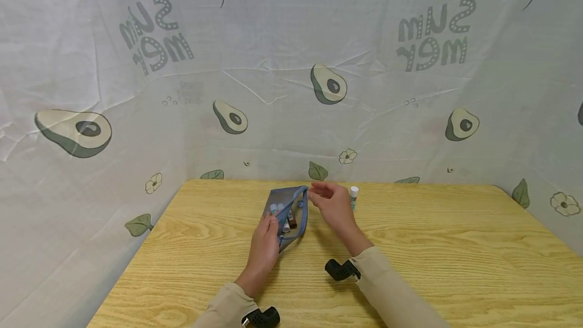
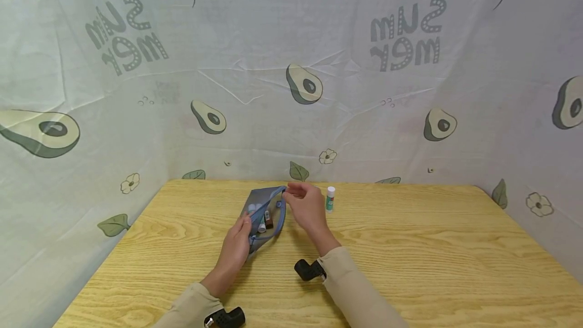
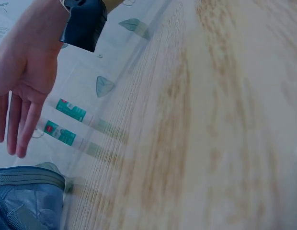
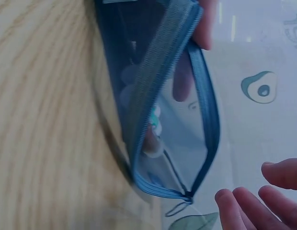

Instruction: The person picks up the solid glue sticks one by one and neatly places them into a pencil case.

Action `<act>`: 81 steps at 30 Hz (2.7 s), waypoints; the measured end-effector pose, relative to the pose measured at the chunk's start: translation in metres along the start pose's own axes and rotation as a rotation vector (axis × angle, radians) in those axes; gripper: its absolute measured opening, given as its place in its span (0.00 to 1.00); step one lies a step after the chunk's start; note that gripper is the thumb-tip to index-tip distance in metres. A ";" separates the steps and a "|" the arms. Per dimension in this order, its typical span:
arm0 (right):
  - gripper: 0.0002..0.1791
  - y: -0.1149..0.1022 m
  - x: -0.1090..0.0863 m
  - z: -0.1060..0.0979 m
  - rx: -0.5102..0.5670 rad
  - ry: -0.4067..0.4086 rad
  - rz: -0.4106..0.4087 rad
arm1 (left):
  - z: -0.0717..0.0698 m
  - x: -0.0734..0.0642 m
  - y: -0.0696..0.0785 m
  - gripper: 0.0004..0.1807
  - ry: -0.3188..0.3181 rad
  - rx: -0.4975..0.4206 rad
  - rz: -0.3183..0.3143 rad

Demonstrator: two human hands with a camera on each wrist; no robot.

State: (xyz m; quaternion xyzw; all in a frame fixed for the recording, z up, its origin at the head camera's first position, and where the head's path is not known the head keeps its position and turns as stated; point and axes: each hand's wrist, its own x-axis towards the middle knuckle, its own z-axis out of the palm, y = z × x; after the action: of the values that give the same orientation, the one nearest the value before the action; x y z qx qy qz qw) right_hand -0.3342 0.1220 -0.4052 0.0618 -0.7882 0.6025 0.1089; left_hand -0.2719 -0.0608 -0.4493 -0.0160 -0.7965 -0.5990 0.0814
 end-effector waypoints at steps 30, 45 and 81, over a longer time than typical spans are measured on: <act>0.19 -0.037 -0.001 -0.024 -0.085 0.077 -0.134 | -0.001 -0.001 0.002 0.28 -0.009 -0.008 -0.002; 0.20 -0.041 -0.002 -0.029 -0.085 0.094 -0.176 | 0.000 -0.002 0.003 0.27 0.009 0.002 0.002; 0.20 -0.025 0.016 -0.089 -0.042 0.335 -0.080 | -0.001 -0.004 0.003 0.29 -0.012 -0.001 -0.003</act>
State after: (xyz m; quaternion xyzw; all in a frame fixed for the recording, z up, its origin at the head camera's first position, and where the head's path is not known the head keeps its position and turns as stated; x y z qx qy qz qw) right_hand -0.3357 0.2012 -0.3551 -0.0107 -0.7683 0.5830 0.2640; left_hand -0.2674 -0.0610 -0.4468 -0.0185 -0.7966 -0.5995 0.0755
